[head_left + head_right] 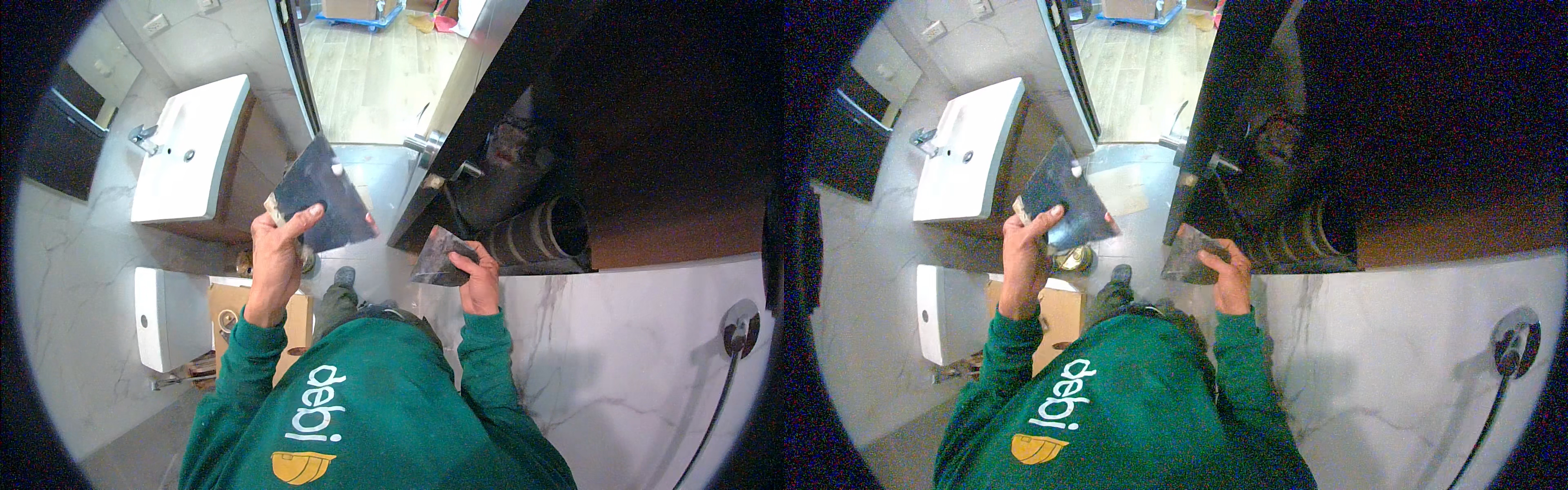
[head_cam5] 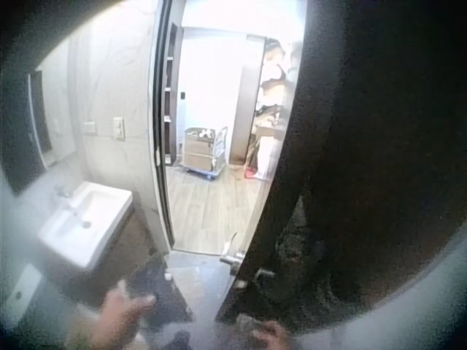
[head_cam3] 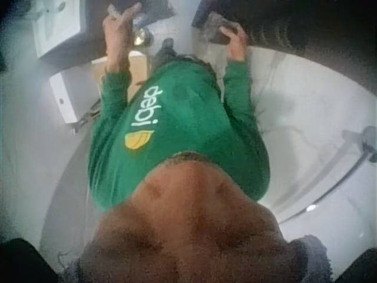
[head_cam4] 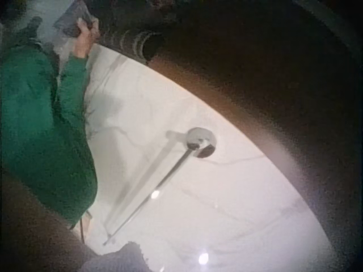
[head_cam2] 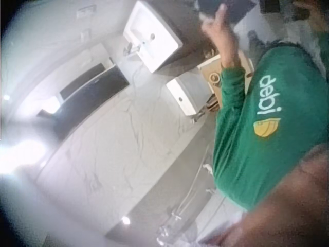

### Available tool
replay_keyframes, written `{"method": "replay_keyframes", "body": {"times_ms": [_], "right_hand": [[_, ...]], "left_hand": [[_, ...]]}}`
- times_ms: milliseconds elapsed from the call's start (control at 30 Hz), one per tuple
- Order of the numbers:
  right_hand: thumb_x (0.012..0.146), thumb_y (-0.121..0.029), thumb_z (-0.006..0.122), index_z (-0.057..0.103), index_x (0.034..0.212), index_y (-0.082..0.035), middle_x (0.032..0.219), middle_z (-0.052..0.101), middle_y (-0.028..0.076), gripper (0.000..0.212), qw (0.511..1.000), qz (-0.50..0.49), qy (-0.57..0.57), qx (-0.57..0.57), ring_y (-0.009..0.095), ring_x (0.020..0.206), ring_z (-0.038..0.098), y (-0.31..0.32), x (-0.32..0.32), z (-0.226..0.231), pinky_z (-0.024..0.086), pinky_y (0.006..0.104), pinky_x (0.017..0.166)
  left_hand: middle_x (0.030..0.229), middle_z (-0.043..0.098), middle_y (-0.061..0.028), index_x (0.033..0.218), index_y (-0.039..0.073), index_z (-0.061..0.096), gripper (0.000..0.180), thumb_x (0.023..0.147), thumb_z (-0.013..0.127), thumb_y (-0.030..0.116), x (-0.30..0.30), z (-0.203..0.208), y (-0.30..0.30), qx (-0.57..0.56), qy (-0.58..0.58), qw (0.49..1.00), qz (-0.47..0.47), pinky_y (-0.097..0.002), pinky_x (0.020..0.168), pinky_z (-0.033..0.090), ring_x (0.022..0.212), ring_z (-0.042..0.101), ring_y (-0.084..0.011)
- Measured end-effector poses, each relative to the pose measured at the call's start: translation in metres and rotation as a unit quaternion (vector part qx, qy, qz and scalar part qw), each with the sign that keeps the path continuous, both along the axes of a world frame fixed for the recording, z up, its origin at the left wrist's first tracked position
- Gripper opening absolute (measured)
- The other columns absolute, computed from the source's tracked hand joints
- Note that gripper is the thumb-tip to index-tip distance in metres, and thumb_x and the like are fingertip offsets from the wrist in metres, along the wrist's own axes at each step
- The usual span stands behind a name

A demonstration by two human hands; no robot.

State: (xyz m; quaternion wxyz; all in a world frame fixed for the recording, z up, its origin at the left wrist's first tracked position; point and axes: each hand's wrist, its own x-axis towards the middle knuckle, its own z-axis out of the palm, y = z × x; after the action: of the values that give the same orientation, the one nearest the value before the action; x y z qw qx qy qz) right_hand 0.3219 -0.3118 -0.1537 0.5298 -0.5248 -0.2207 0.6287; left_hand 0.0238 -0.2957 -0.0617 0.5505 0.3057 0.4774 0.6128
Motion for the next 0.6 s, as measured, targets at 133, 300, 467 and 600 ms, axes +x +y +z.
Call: {"method": "replay_keyframes", "body": {"times_ms": [133,300,467,600], "right_hand": [[0.082,-0.001,0.067,0.074,0.107,-0.008,0.097,0.068,0.006,0.027,0.868,0.048,-0.408,0.28,0.024,0.091,0.064,-0.014,-0.024,0.062,0.051,0.0349,0.084],[0.071,0.001,0.063,0.075,0.112,-0.018,0.103,0.065,0.004,0.047,0.665,0.049,-0.579,0.47,0.027,0.097,0.059,-0.015,-0.047,0.114,0.048,0.0389,0.086],[0.07,0.0,0.058,0.073,0.116,-0.019,0.107,0.064,0.002,0.052,0.612,0.052,-0.604,0.507,0.025,0.101,0.057,-0.002,-0.065,0.126,0.043,0.0401,0.087],[0.07,-0.001,0.059,0.072,0.118,-0.019,0.111,0.065,0.001,0.052,0.597,0.066,-0.624,0.5,0.025,0.103,0.057,0.005,-0.076,0.127,0.042,0.0396,0.087]], "left_hand": [[0.098,0.072,-0.0087,0.109,-0.002,0.066,0.025,0.086,0.07,0.008,0.002,0.019,0.009,0.018,-0.018,0.999,-0.024,-0.031,0.073,0.057,0.08,0.069,-0.0169],[0.096,0.072,-0.0084,0.105,-0.002,0.068,0.02,0.088,0.069,0.008,0.006,0.042,0.011,0.045,-0.013,0.997,-0.057,-0.0301,0.073,0.057,0.08,0.069,-0.0151],[0.097,0.073,-0.0077,0.104,-0.001,0.068,0.018,0.088,0.069,0.007,0.003,0.053,0.02,0.071,0.034,0.995,-0.064,-0.0287,0.075,0.056,0.081,0.068,-0.0135],[0.094,0.073,-0.0054,0.103,0.0,0.071,0.017,0.089,0.071,0.008,-0.007,0.056,0.028,0.082,0.041,0.993,-0.079,-0.0267,0.074,0.054,0.081,0.067,-0.0109]]}}
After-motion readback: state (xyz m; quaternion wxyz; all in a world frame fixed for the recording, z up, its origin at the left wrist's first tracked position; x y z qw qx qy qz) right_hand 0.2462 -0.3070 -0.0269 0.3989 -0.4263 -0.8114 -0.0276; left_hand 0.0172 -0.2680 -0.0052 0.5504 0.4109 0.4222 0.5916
